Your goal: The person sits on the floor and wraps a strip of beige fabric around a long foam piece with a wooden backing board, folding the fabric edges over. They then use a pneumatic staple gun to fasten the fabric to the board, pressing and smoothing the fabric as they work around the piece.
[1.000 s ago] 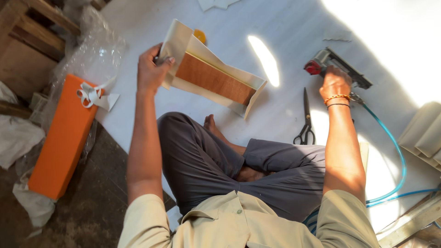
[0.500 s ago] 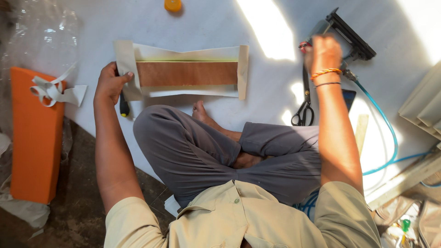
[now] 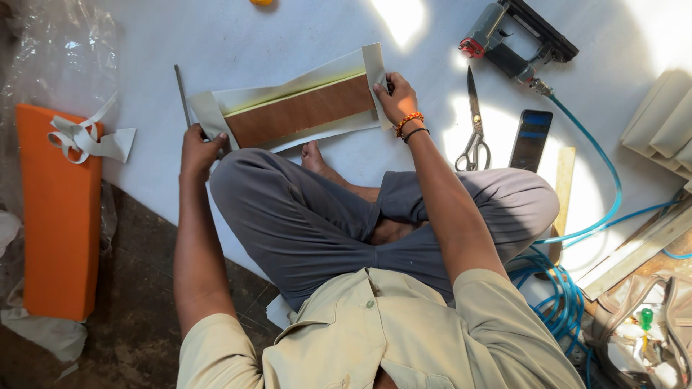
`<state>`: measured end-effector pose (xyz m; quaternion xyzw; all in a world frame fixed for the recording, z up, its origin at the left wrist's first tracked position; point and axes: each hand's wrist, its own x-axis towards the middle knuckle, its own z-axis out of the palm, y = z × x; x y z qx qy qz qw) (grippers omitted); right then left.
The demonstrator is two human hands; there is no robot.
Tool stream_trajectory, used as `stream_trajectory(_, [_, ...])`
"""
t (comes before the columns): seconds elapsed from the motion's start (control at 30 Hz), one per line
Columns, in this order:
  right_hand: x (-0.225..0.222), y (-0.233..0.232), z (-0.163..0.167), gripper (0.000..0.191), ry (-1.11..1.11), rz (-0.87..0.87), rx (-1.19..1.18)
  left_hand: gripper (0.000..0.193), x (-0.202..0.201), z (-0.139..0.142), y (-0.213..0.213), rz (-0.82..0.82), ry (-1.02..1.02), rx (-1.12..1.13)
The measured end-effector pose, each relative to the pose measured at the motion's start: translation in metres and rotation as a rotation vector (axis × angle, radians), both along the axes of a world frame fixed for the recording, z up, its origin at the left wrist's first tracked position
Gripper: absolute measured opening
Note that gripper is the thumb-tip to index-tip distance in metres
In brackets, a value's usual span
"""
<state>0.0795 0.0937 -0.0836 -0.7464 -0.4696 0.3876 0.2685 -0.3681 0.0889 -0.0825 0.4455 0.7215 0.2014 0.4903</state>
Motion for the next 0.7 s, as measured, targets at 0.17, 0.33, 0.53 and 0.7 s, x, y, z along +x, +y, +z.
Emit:
stream_trajectory(0.17, [0.006,-0.009,0.013,0.044,-0.008,-0.018,0.089,0.043,0.003,0.001,-0.018,-0.232,0.051,0.082])
stream_trajectory(0.33, [0.012,0.001,0.011,0.052,-0.127,-0.051,0.087,0.063,0.02,0.011,-0.035,-0.271,0.32,0.079])
stream_trajectory(0.53, [0.015,0.012,0.009,0.052,-0.13,-0.02,0.028,0.061,0.022,0.047,0.012,-0.611,0.917,-0.027])
stream_trajectory(0.7, [0.018,0.015,0.016,0.051,-0.024,-0.029,0.066,0.036,0.082,0.059,0.061,-0.9,0.828,0.401])
